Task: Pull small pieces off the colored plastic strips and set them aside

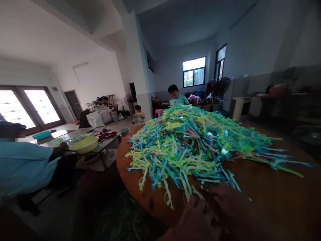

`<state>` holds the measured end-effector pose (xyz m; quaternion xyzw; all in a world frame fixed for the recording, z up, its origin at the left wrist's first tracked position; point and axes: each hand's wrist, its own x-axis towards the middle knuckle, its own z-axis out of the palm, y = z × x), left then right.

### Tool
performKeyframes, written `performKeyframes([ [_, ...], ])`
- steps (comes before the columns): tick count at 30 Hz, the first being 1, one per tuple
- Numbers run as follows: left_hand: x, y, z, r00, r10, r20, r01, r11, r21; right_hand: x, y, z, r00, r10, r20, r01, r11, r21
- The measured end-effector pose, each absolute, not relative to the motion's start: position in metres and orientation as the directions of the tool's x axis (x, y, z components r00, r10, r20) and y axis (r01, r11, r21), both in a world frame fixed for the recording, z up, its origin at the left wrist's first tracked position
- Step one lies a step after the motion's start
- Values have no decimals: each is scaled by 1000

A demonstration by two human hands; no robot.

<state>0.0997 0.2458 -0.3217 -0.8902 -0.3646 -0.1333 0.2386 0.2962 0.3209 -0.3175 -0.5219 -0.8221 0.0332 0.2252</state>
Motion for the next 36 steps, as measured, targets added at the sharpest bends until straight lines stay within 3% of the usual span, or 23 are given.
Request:
performKeyframes([
  [5, 98, 250, -306, 742, 507, 438, 664, -643, -382, 282, 327, -304, -452, 861, 233, 789, 508, -346],
  [7, 99, 249, -286, 815, 480, 323, 577, -717, -390, 278, 328, -291, -495, 855, 155, 778, 516, -358],
  [9, 101, 247, -267, 865, 470, 177, 503, -806, -312, 281, 321, -279, -496, 861, 114, 787, 501, -362],
  [13, 105, 255, -256, 810, 577, 104, 586, -789, -185, 307, 297, -276, -430, 876, 218, 818, 481, -317],
  [19, 106, 258, -254, 799, 579, 160, 592, -805, -46, 336, 246, -285, -245, 935, 257, 852, 334, -403],
  [26, 100, 268, -241, 874, 482, 61, 485, -872, -60, 322, 248, -280, -202, 963, 175, 936, 243, -253],
  [30, 101, 278, -248, 894, 449, 7, 446, -887, -118, 315, 264, -292, -211, 941, 266, 938, 272, -216],
  [33, 107, 285, -253, 891, 454, 28, 451, -873, -189, 317, 273, -299, -144, 917, 372, 907, 272, -320],
  [36, 115, 289, -256, 863, 495, 102, 505, -838, -205, 325, 272, -302, -67, 872, 484, 768, 354, -533],
])
